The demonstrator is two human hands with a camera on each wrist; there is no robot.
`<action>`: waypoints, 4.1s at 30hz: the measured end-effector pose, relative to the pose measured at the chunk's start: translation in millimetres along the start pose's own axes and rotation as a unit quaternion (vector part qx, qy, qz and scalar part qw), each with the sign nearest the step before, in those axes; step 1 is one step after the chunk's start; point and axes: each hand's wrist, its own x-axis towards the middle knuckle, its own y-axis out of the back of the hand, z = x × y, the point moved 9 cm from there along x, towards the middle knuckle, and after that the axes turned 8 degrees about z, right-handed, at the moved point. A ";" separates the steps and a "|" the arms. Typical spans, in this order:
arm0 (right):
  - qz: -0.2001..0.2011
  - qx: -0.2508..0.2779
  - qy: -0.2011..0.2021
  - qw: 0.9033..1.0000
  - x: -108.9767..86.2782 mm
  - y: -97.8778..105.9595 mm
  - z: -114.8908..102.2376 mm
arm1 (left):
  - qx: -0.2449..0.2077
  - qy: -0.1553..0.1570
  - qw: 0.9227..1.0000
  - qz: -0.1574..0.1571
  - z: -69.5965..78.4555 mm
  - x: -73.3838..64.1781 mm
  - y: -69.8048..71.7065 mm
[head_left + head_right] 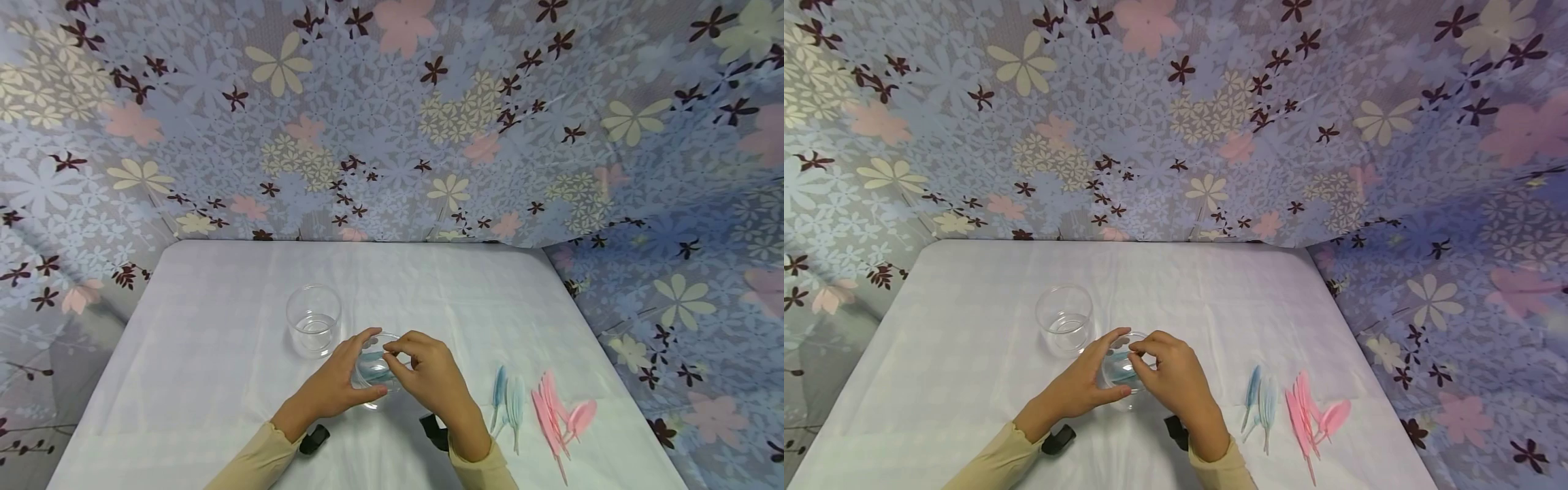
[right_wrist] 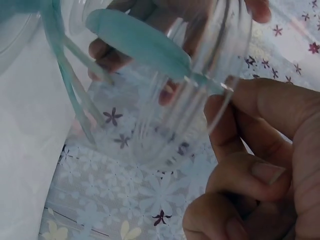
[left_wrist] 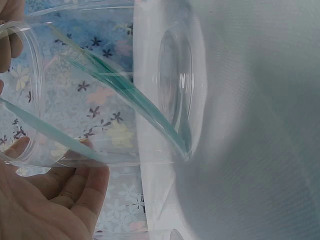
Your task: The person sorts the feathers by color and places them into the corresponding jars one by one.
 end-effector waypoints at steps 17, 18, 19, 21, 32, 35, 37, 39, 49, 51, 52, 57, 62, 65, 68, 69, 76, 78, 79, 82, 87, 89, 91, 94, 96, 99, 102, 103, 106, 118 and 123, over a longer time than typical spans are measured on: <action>-0.003 -0.071 0.019 0.997 0.6 -14.2 3.0 | 0.013 -0.011 1.000 0.000 3.9 4.8 2.0; 0.000 -0.078 0.022 0.997 0.8 -14.5 2.7 | 0.012 -0.009 1.000 -0.001 4.0 4.9 2.4; 0.002 -0.083 0.022 0.996 0.8 -14.8 2.4 | 0.012 -0.007 1.000 -0.001 3.8 4.8 2.6; 0.007 -0.096 0.025 0.995 0.5 -15.4 1.5 | 0.010 -0.003 1.000 -0.003 3.1 4.3 2.6; -0.009 -0.171 0.041 0.984 -2.8 -23.1 -2.9 | 0.016 -0.005 1.000 -0.002 3.2 1.6 2.4; -0.019 -0.179 0.031 0.983 -2.9 -24.2 -1.7 | 0.014 -0.006 1.000 -0.002 3.5 1.5 2.4; -0.026 -0.184 0.024 0.982 -3.0 -24.8 -1.1 | 0.011 -0.009 1.000 -0.002 4.0 1.2 1.9; -0.031 -0.188 0.020 0.982 -3.3 -25.2 -1.3 | 0.010 -0.009 1.000 -0.003 3.8 0.7 1.2; -0.019 -0.173 0.002 0.985 -7.9 -15.3 -3.2 | 0.008 -0.005 1.000 -0.008 2.8 0.6 -3.5; 0.009 -0.145 -0.013 0.989 -11.8 -4.3 -2.1 | 0.009 -0.002 1.000 -0.010 2.0 -0.1 -4.4; 0.028 -0.134 -0.024 0.990 -14.4 3.0 -0.3 | 0.009 0.001 1.000 -0.009 1.4 -0.5 -4.3; 0.119 -0.149 -0.131 0.973 -40.3 43.7 30.2 | 0.010 0.010 1.000 -0.004 -0.4 -0.7 -2.2; 0.113 -0.215 -0.282 0.928 -82.8 79.9 74.6 | 0.004 0.009 1.000 -0.001 0.2 -1.1 -0.5; 0.117 -0.238 -0.340 0.902 -106.3 104.7 90.8 | -0.003 0.003 1.000 0.001 0.1 -0.9 -1.2; 0.129 -0.259 -0.384 0.877 -125.9 126.1 102.4 | -0.006 0.000 1.000 0.001 -0.1 -0.4 -2.1; 0.132 -0.264 -0.398 0.869 -131.8 131.6 106.0 | -0.007 -0.001 1.000 0.001 0.0 -0.4 -2.3; 0.125 -0.274 -0.474 0.828 -165.2 151.3 124.0 | -0.001 0.007 1.000 0.000 -2.2 -2.1 -4.2; 0.117 -0.274 -0.488 0.820 -172.1 152.6 127.7 | 0.000 0.012 1.000 0.000 -2.5 -2.3 -4.1; 0.110 -0.274 -0.494 0.817 -175.0 152.5 129.5 | 0.001 0.013 1.000 0.001 -2.6 -2.2 -4.0; 0.088 -0.280 -0.512 0.807 -182.6 151.0 134.4 | 0.001 0.011 1.000 0.002 -1.4 -1.7 -3.5; 0.037 -0.272 -0.542 0.794 -192.9 144.1 144.2 | 0.001 0.013 1.000 0.000 -0.4 -1.7 -3.7; 0.016 -0.262 -0.550 0.793 -196.2 140.0 148.3 | 0.000 0.013 1.000 0.000 -0.5 -1.8 -3.6; 0.000 -0.255 -0.557 0.790 -198.7 136.1 151.6 | 0.000 0.012 1.000 0.001 -0.3 -1.7 -3.1; -0.020 -0.256 -0.563 0.785 -201.5 131.3 155.6 | -0.003 0.008 1.000 0.003 0.3 -1.2 -2.8; -0.029 -0.260 -0.568 0.781 -203.0 129.4 157.2 | -0.004 0.008 1.000 0.004 0.4 -1.1 -2.8; -0.039 -0.261 -0.571 0.777 -204.5 127.7 158.4 | -0.006 0.008 1.000 0.005 0.2 -1.3 -2.6; -0.048 -0.259 -0.569 0.779 -204.7 126.8 158.9 | -0.006 0.011 1.000 0.005 0.2 -1.7 -2.3; -0.050 -0.258 -0.568 0.780 -204.7 126.7 158.9 | -0.007 0.013 1.000 0.004 0.0 -1.8 -2.2; -0.057 -0.255 -0.565 0.782 -205.6 126.1 159.0 | -0.009 0.016 1.000 0.002 0.0 -2.2 -2.3; -0.090 -0.242 -0.572 0.778 -210.2 121.5 162.1 | -0.003 0.006 1.000 0.007 -0.2 -1.1 -2.5; -0.103 -0.235 -0.574 0.778 -209.1 120.0 159.2 | -0.004 0.009 1.000 0.006 -1.0 -0.7 -2.9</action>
